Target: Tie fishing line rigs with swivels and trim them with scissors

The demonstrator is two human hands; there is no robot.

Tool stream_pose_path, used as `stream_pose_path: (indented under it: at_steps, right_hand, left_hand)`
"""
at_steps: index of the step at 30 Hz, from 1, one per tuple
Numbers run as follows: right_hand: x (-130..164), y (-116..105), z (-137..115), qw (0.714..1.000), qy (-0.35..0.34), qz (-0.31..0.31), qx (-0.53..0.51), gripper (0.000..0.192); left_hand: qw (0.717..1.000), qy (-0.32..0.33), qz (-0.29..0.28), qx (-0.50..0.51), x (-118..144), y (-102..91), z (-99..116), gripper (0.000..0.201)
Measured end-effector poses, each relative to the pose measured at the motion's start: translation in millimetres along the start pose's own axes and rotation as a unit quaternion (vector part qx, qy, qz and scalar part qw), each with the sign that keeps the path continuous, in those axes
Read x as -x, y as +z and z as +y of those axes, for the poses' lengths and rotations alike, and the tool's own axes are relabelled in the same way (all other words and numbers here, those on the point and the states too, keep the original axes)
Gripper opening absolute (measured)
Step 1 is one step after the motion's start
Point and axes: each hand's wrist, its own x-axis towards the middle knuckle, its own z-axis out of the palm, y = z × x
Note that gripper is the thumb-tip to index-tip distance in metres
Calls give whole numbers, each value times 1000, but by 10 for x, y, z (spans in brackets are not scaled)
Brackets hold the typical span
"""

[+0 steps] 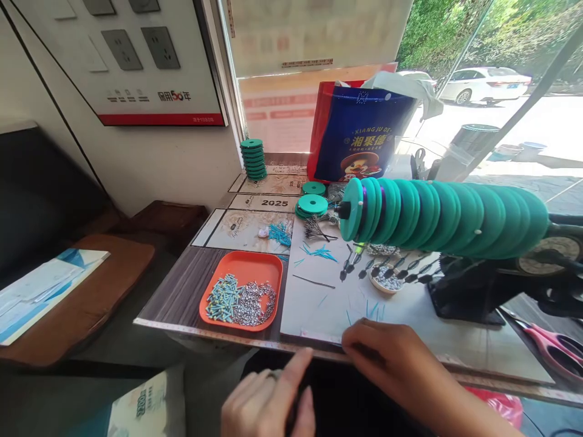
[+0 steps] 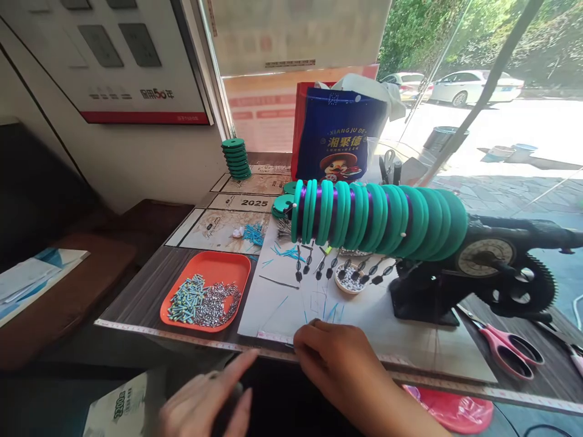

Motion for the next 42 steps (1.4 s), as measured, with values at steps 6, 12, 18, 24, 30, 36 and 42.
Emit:
stream_pose_path:
  at_steps: [6,12,18,24,30,36,42]
  right_hand:
    - [-51,28,-5,999,0,-4,33,15]
    - [-80,62,3,997,-10,9,75,15]
    - [-78,117,-6,991,-16,22,135,17]
    - [-71,125,-3,989,-19,34,142,17]
    - [-62,159,-2,987,-27,40,154,17]
    - [40,18,-17,965,-113,125,201,25]
    - [215,-172,117,936,-168,199,235,28]
  left_hand:
    - [985,56,-119,-116,58,249,49,56]
    - [972,65,-139,-178,82,237,26,64]
    - [973,47,-124,-187,137,270,30,62]
    - [979,37,-114,-165,177,317,35,61]
    - [977,36,-113,-179,152,314,68,60]
    - [968,56,-119,-214,108,271,85,60]
    - [960,65,-145,-231,42,221,105,56]
